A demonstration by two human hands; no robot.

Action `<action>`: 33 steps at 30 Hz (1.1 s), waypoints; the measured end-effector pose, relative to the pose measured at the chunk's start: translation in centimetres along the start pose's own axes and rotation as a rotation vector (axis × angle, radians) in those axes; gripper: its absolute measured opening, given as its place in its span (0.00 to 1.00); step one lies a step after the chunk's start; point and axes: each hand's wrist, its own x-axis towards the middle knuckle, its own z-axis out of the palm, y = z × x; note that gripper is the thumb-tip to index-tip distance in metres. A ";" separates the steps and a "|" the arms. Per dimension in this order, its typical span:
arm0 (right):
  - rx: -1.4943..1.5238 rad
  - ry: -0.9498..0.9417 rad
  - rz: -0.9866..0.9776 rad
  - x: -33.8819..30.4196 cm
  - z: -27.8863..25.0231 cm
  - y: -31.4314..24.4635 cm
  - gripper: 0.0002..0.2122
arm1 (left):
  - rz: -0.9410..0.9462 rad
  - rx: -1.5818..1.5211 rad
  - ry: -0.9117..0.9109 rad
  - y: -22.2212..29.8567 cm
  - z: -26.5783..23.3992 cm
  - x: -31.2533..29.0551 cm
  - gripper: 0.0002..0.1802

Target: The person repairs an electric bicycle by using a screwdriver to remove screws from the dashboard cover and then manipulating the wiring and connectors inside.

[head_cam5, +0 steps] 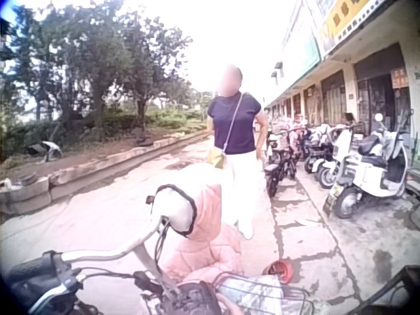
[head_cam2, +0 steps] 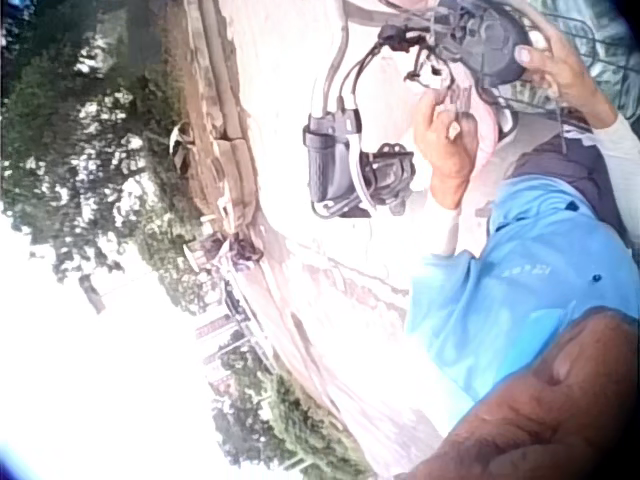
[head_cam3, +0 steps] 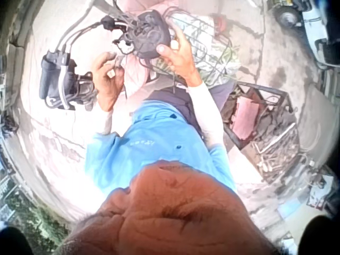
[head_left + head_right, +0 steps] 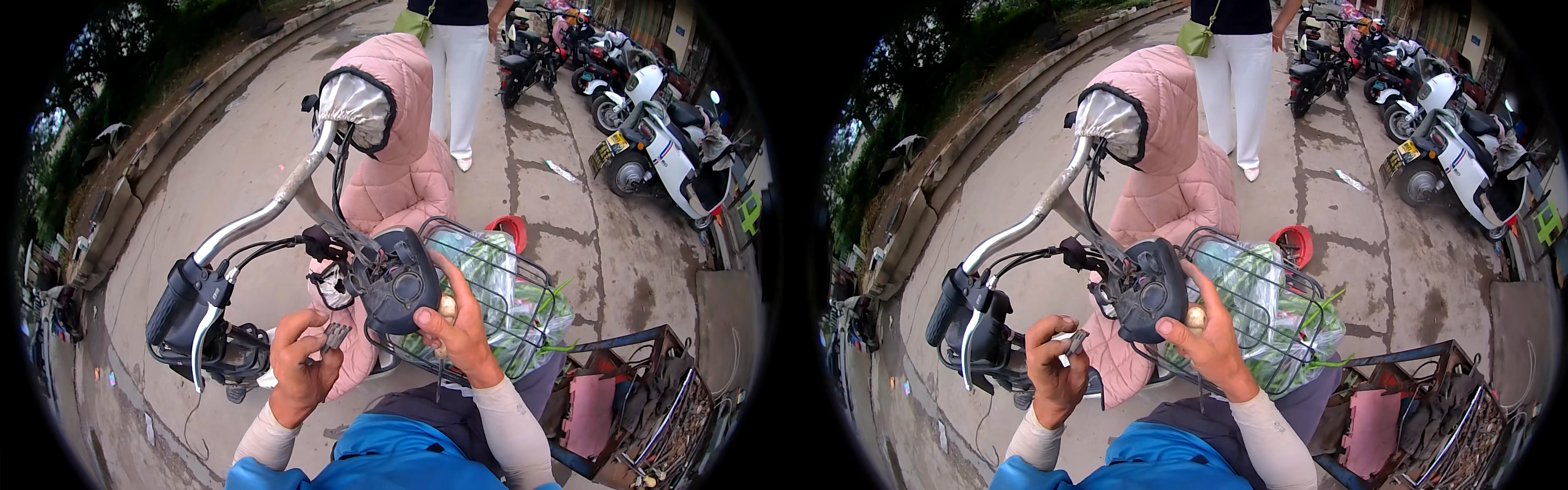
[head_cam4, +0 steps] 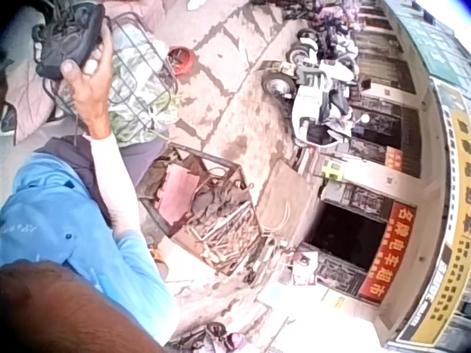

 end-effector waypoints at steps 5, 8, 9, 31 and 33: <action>0.107 0.065 -0.091 -0.4 -0.6 0.4 0.46 | -1.082 -0.353 0.105 1.2 1.8 -13.9 0.07; 0.193 0.131 -0.163 -0.9 -0.7 0.1 0.42 | -1.712 -0.480 0.169 -0.9 2.7 -27.1 0.07; 0.197 0.156 -0.174 -1.3 -0.7 -0.1 0.40 | -1.728 -0.468 0.182 -1.6 2.4 -31.5 0.07; 0.039 0.263 -0.239 -10.5 4.6 2.2 0.14 | -1.697 0.523 -0.121 -14.8 -0.6 -50.6 0.07; 0.048 0.201 -0.238 -10.8 4.4 2.7 0.13 | -1.686 0.519 -0.115 -15.7 -1.1 -50.0 0.09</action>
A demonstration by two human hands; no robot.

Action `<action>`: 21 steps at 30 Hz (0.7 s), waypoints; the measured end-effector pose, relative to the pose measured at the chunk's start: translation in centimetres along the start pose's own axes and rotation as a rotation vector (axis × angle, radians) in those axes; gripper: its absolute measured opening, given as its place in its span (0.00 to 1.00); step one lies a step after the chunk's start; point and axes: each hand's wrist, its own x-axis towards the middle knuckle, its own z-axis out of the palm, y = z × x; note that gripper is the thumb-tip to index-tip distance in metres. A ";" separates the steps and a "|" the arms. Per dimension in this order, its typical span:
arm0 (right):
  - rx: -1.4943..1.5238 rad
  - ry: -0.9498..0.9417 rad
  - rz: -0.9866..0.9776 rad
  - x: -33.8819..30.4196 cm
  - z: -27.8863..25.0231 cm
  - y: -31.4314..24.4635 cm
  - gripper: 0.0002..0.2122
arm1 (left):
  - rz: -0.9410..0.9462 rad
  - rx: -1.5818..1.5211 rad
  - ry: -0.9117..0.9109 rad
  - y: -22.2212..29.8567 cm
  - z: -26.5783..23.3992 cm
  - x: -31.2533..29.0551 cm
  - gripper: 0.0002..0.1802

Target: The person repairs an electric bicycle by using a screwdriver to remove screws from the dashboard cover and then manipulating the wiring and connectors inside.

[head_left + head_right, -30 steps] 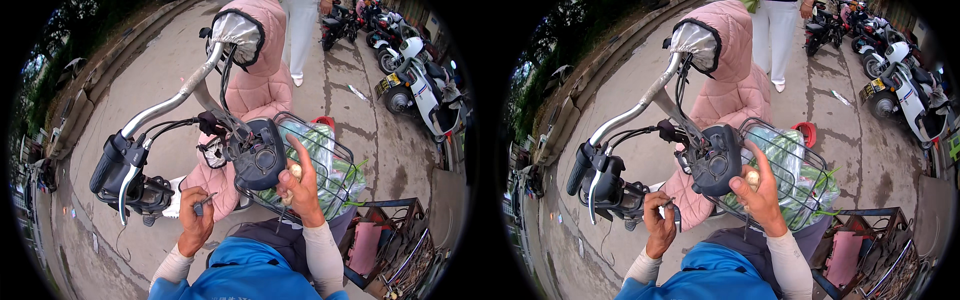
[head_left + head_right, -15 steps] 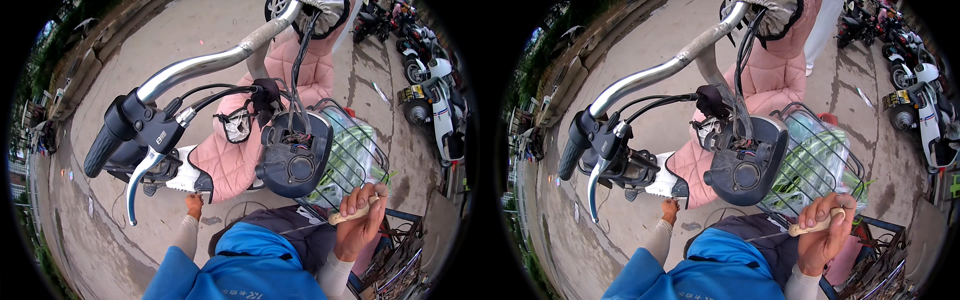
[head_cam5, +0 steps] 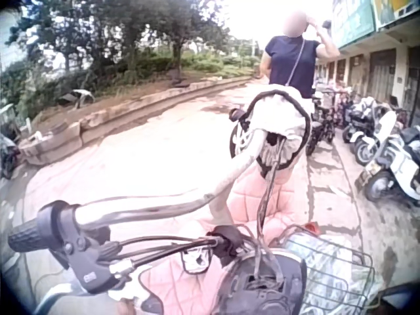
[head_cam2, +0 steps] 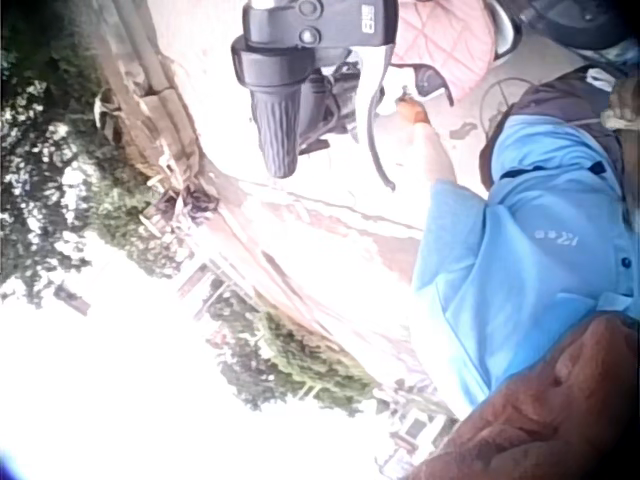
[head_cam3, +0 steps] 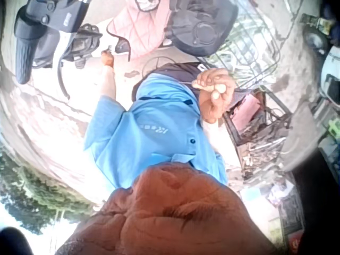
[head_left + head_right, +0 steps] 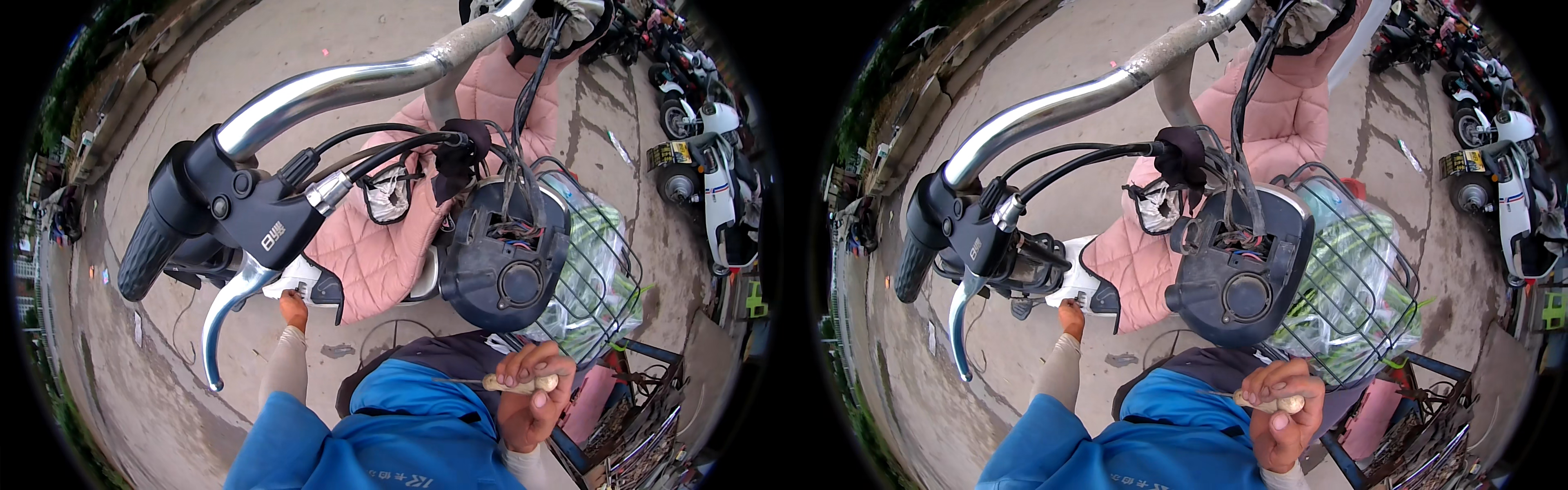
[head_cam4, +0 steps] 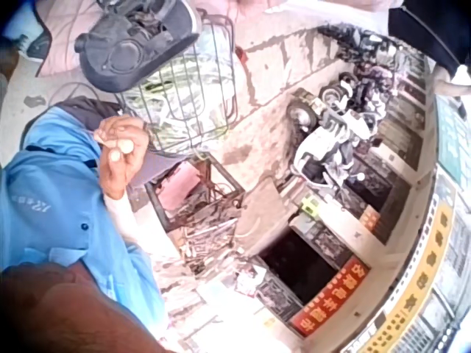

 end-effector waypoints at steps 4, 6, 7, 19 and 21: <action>-0.037 -0.031 0.004 -0.3 0.6 0.7 0.12 | -0.070 0.078 0.036 -0.4 -1.9 0.3 0.16; -0.091 -0.070 -0.013 -0.6 0.9 0.9 0.10 | -0.020 0.040 0.047 0.4 -3.0 -1.0 0.17; -0.102 -0.061 -0.024 -0.7 1.0 1.2 0.10 | 0.033 0.002 0.054 2.3 -3.8 -2.1 0.17; 0.131 -0.034 -0.063 -1.8 1.6 2.0 0.06 | 1.302 -0.345 -0.986 28.8 -16.5 -23.2 0.20; 0.092 -0.050 -0.022 -1.7 0.8 1.0 0.09 | 1.489 -0.312 -0.882 25.1 -13.9 -22.3 0.16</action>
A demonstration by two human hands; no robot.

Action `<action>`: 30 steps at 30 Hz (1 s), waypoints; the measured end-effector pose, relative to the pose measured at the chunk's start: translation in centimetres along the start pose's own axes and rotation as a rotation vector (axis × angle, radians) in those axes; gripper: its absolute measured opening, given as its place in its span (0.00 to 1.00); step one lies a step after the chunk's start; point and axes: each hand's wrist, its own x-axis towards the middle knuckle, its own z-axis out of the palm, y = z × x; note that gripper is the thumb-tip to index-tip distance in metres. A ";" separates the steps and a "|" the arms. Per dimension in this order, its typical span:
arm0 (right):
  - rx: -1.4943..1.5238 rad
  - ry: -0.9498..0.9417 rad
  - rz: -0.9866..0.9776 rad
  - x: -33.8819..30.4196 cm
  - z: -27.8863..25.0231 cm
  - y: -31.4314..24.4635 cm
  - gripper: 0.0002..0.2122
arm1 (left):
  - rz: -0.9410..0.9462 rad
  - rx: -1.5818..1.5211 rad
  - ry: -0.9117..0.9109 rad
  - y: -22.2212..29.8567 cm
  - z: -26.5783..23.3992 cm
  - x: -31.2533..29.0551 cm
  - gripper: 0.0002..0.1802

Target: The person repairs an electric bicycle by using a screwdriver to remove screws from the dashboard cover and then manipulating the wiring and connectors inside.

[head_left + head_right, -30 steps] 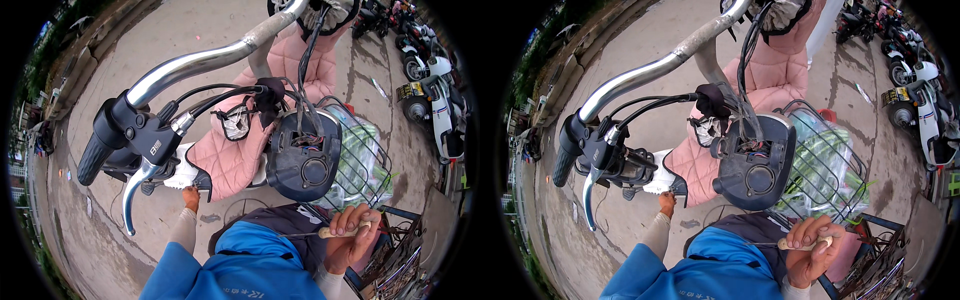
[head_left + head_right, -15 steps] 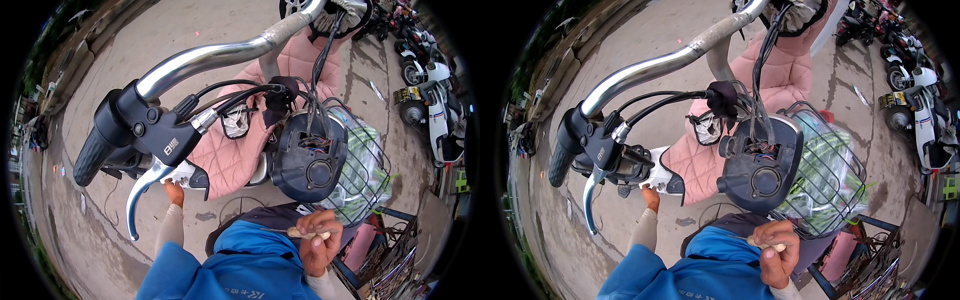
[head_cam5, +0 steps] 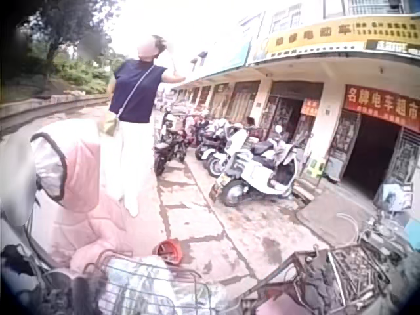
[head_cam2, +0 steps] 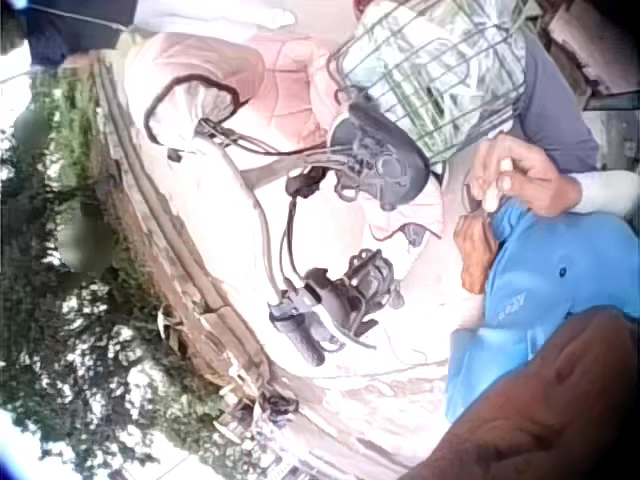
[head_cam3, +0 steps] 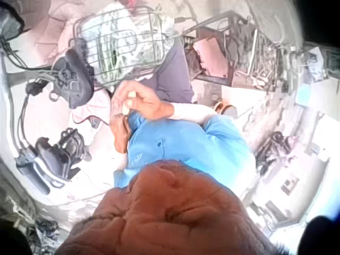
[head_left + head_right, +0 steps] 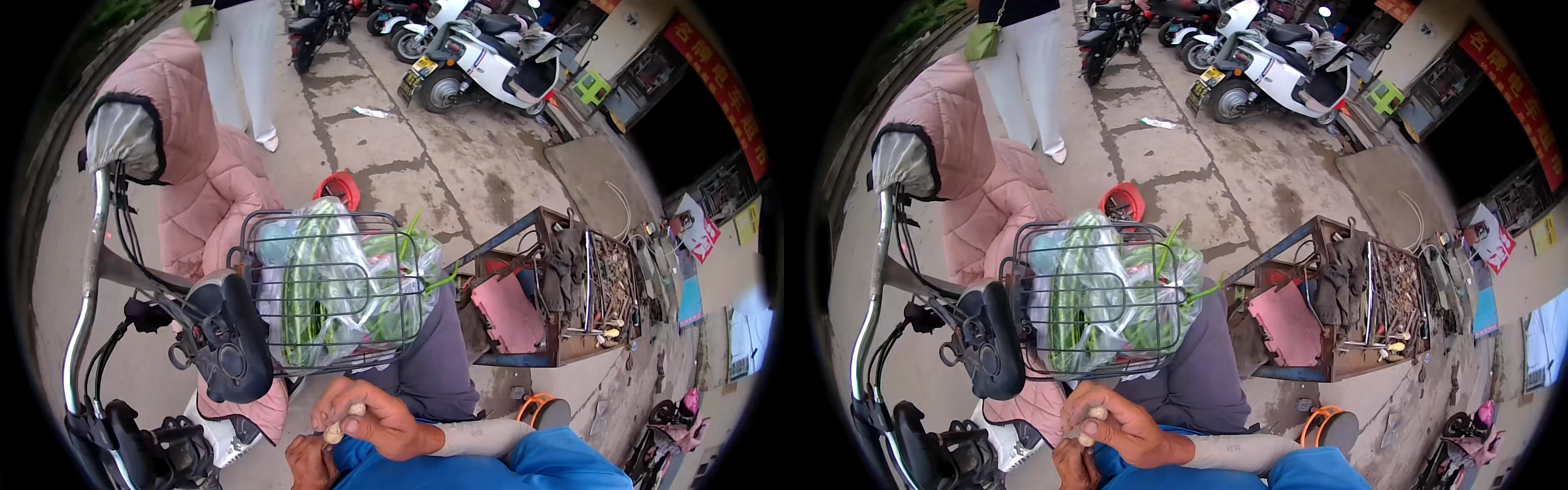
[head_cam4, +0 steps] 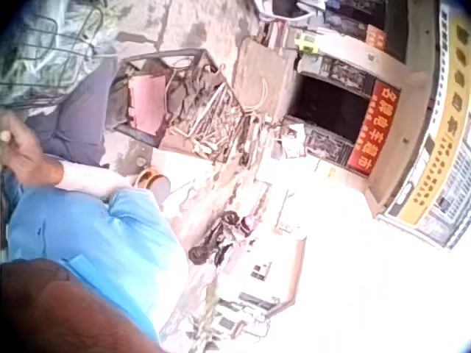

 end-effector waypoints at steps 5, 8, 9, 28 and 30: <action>-0.722 -0.054 0.003 -1.5 -2.9 -8.3 0.11 | 0.295 0.160 0.105 4.0 -3.1 6.9 0.06; -0.797 0.210 -0.232 -6.6 -5.3 -13.1 0.11 | 0.469 0.117 0.027 5.8 -2.2 11.9 0.12; -0.752 0.368 -0.338 -8.3 -6.5 -14.3 0.11 | 0.511 0.119 0.028 6.0 -2.1 12.6 0.16; -1.823 1.126 -0.395 -13.1 -20.6 -17.0 0.17 | 0.541 0.446 0.123 12.2 -13.1 12.8 0.20; -1.522 0.918 -0.484 -7.7 -16.5 -14.3 0.21 | 0.540 0.497 0.135 14.4 -15.1 13.0 0.18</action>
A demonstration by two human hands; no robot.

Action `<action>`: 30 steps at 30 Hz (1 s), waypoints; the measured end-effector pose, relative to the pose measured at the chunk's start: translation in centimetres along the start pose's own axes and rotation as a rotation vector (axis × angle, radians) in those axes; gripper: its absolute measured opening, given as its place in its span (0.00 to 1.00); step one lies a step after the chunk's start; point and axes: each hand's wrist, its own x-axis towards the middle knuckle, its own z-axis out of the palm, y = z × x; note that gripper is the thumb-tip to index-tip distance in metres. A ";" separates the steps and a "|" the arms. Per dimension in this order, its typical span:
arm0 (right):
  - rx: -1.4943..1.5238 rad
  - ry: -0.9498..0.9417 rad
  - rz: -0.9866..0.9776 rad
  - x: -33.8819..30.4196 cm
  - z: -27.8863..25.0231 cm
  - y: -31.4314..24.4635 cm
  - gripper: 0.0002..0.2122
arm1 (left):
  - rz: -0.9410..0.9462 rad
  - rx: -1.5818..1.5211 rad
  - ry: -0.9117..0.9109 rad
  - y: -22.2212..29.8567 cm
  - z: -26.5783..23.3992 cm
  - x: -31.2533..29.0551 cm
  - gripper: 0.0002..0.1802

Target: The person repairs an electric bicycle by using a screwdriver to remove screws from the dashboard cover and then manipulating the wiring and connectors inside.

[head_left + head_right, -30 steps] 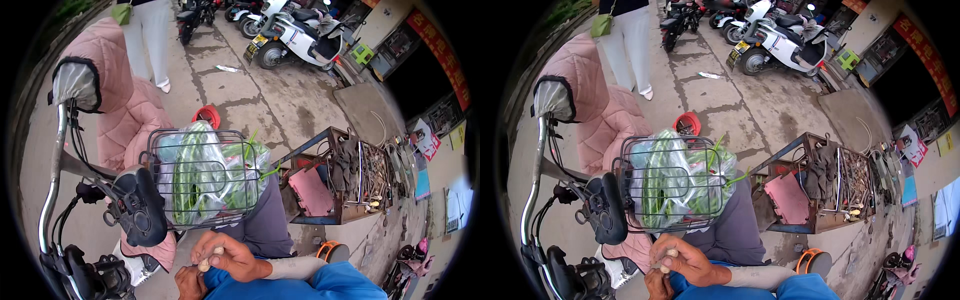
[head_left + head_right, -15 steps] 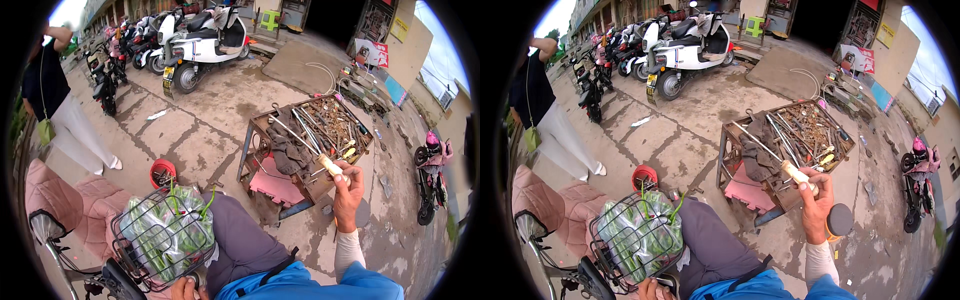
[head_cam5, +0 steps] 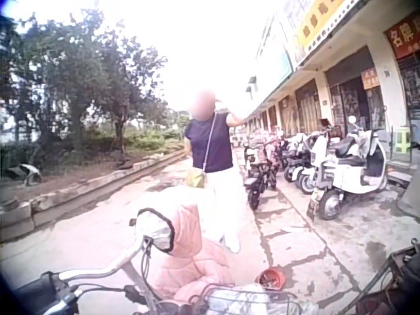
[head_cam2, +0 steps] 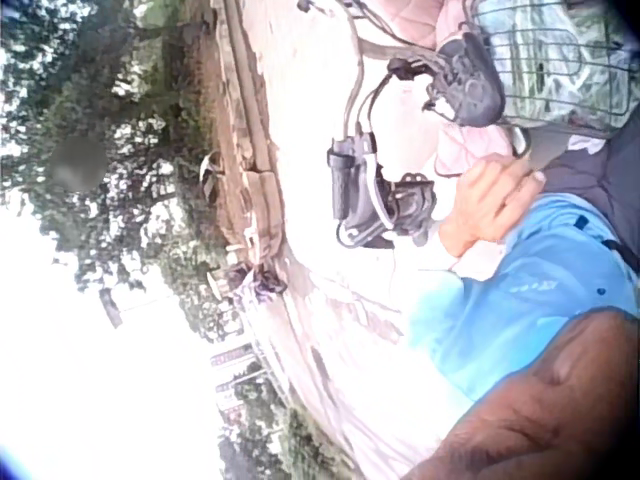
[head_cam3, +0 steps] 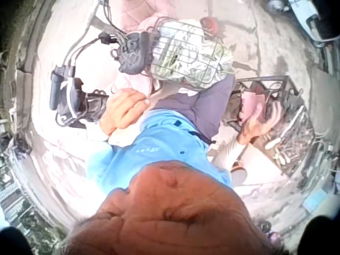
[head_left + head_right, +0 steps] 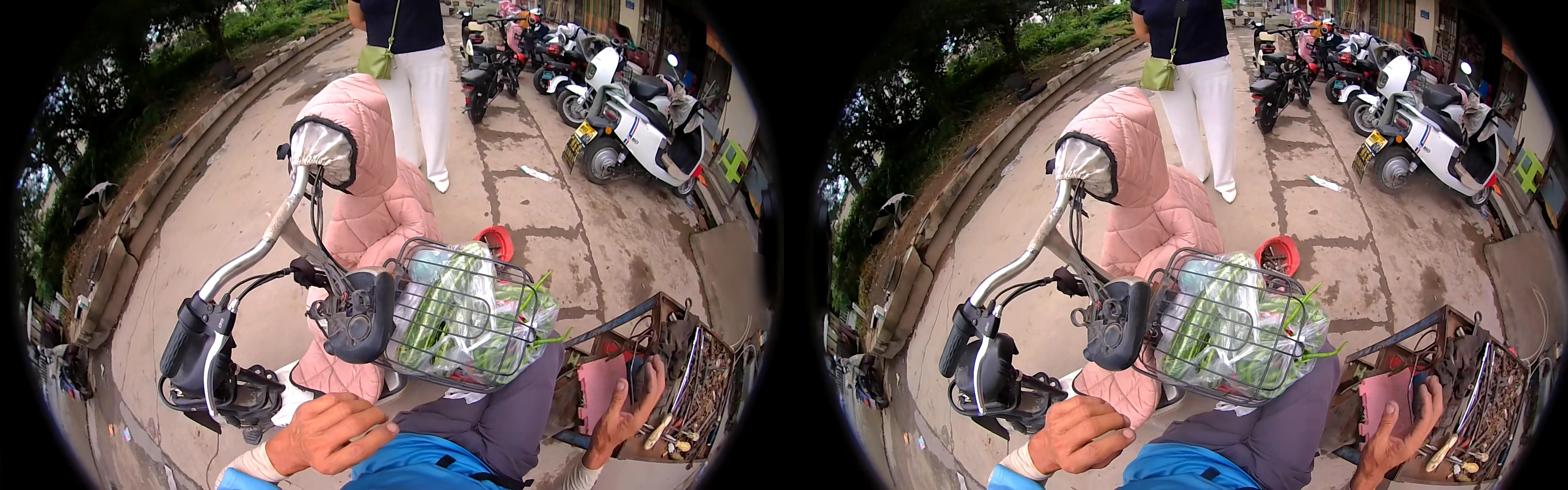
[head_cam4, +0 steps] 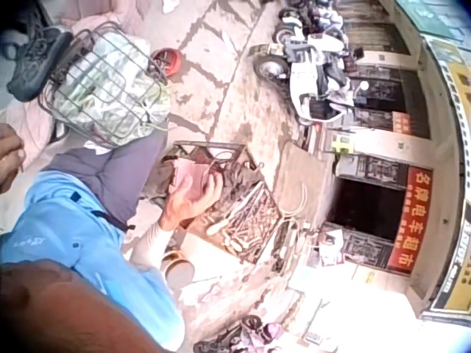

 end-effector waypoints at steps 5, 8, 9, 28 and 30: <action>0.868 -0.739 0.149 -3.8 11.3 -12.1 0.61 | 0.109 0.111 -0.031 0.4 -5.9 3.1 0.17; 1.101 -1.029 0.241 -4.9 15.2 -17.9 0.68 | 0.102 0.210 -0.089 -1.0 -9.9 6.3 0.17; 1.127 -1.077 0.264 -4.8 15.9 -19.5 0.68 | 0.088 0.213 -0.112 -2.0 -10.9 7.9 0.17; 1.074 -0.933 0.430 0.4 21.0 -21.4 0.35 | -0.102 -0.391 -0.687 -21.3 -3.0 16.1 0.06; 1.095 -0.908 0.442 0.5 21.2 -21.7 0.35 | -0.046 -0.145 -0.672 -20.8 -2.7 15.3 0.05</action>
